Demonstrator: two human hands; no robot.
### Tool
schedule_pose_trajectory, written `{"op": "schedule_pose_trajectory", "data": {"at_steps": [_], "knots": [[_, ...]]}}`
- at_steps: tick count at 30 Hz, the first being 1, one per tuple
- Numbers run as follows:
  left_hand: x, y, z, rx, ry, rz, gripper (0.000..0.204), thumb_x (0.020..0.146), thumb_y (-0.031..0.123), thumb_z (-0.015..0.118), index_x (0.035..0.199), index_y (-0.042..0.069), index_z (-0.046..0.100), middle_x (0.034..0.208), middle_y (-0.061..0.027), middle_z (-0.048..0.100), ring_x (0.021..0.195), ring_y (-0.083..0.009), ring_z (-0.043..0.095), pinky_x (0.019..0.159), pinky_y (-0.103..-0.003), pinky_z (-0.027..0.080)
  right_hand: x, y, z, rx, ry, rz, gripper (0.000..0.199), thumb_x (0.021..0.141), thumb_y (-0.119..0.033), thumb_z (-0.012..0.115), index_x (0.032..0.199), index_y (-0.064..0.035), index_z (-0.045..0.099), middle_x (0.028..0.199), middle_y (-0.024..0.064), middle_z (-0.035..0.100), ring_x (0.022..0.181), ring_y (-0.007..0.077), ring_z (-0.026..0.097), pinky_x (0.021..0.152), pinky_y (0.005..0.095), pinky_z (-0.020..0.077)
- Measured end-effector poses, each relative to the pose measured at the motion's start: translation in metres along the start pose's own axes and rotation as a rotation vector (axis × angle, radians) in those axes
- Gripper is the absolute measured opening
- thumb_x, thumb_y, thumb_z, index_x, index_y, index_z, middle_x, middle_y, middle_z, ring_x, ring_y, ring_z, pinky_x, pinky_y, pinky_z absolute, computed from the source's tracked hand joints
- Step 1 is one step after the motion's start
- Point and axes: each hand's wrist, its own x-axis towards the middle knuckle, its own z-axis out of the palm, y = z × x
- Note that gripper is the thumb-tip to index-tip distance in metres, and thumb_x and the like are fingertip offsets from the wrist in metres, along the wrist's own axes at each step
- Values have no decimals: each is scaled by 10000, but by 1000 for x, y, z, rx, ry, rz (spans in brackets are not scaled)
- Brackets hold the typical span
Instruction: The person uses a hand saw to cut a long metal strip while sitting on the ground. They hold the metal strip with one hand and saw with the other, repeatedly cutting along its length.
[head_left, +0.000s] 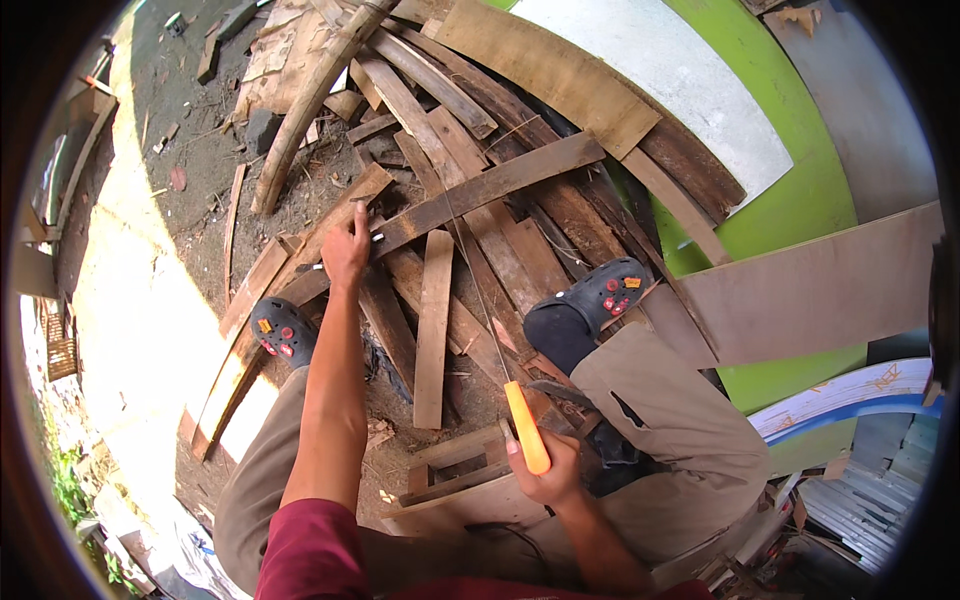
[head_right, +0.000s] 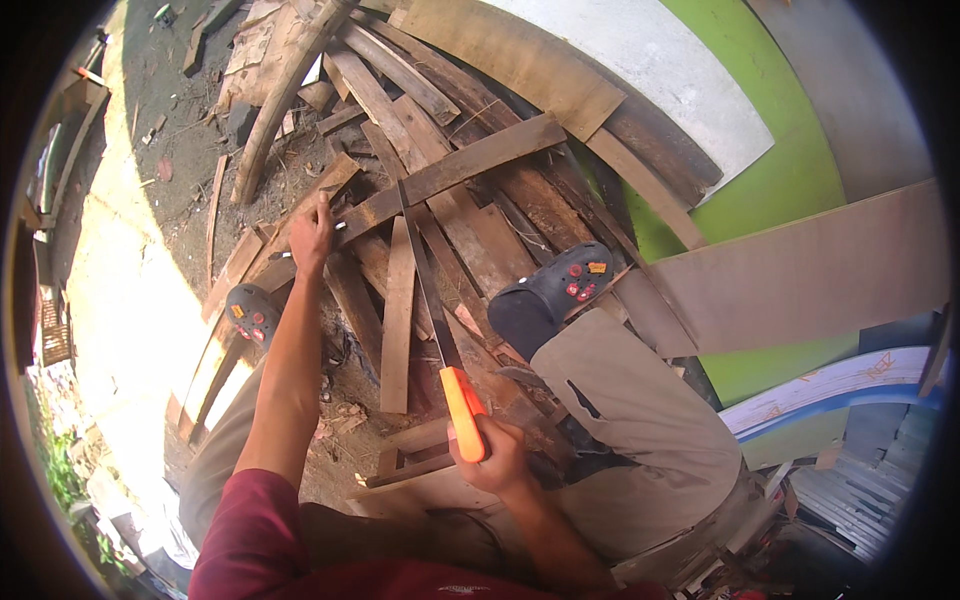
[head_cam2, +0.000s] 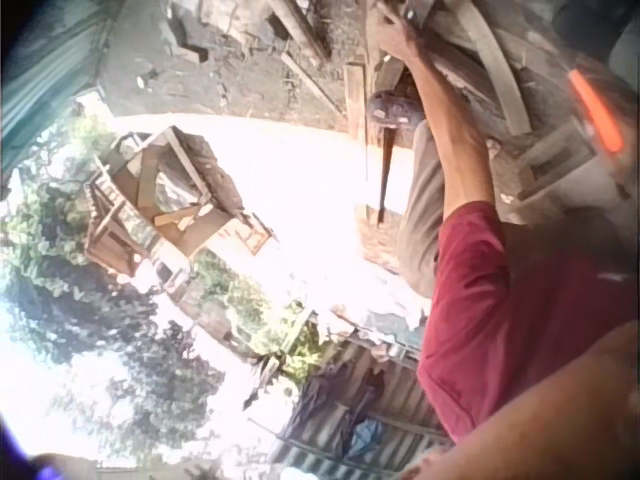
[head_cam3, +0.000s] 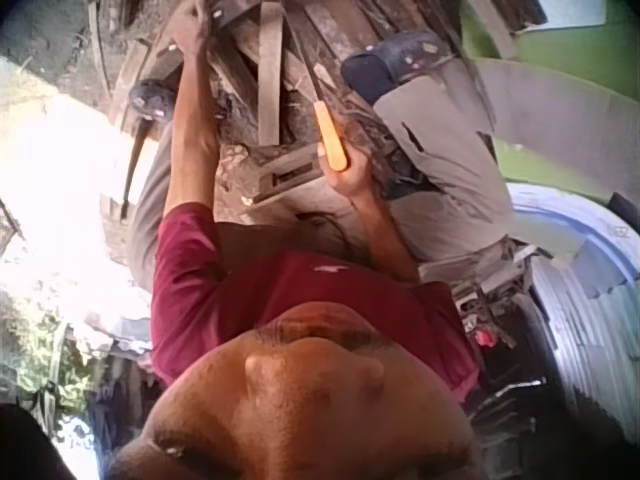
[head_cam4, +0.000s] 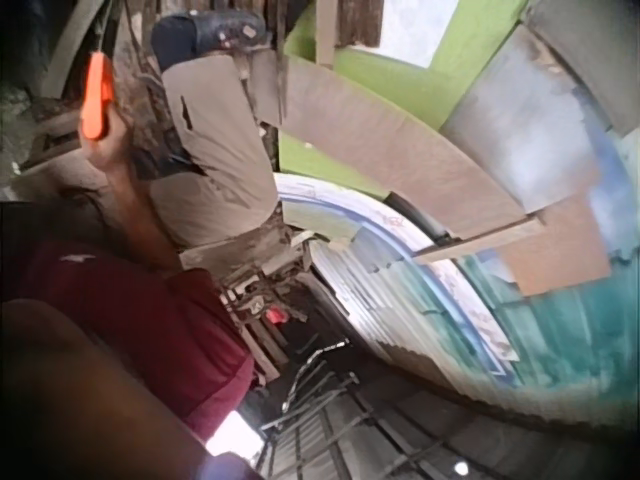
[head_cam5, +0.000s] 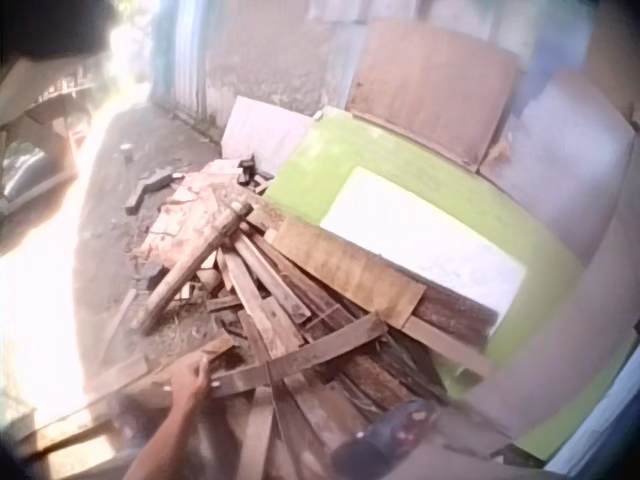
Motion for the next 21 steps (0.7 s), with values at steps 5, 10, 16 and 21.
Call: {"op": "schedule_pose_trajectory", "data": {"at_steps": [5,10,16,21], "knots": [[7,-6,-27,-126,-313,151,680,859,693,613,1011,53,781,916,-161,741,903,-293,700,851,-404,517,-4,16,16,-63,51,-30,170,883,-109,719,801,-1,617,644,163,596,564,327,630,544,402,469],[7,-3,-41,-131,-543,228,800,755,602,800,1212,-43,677,1140,-209,718,1056,-311,685,936,-406,510,-5,-5,22,29,68,131,190,914,-126,704,813,11,618,631,151,592,539,260,592,543,383,443],[0,-5,-34,-22,-416,325,717,764,543,822,1169,-24,650,1114,-230,689,1061,-373,661,915,-434,509,-9,-1,29,-16,38,24,208,901,-132,709,776,-5,602,619,139,577,535,281,588,530,385,437],[-22,-3,-27,13,-181,463,677,762,516,828,1186,30,622,1133,-186,663,1089,-379,627,923,-457,468,-34,0,29,15,27,22,171,875,-121,716,769,-31,616,636,145,597,548,330,626,525,394,465]]}}
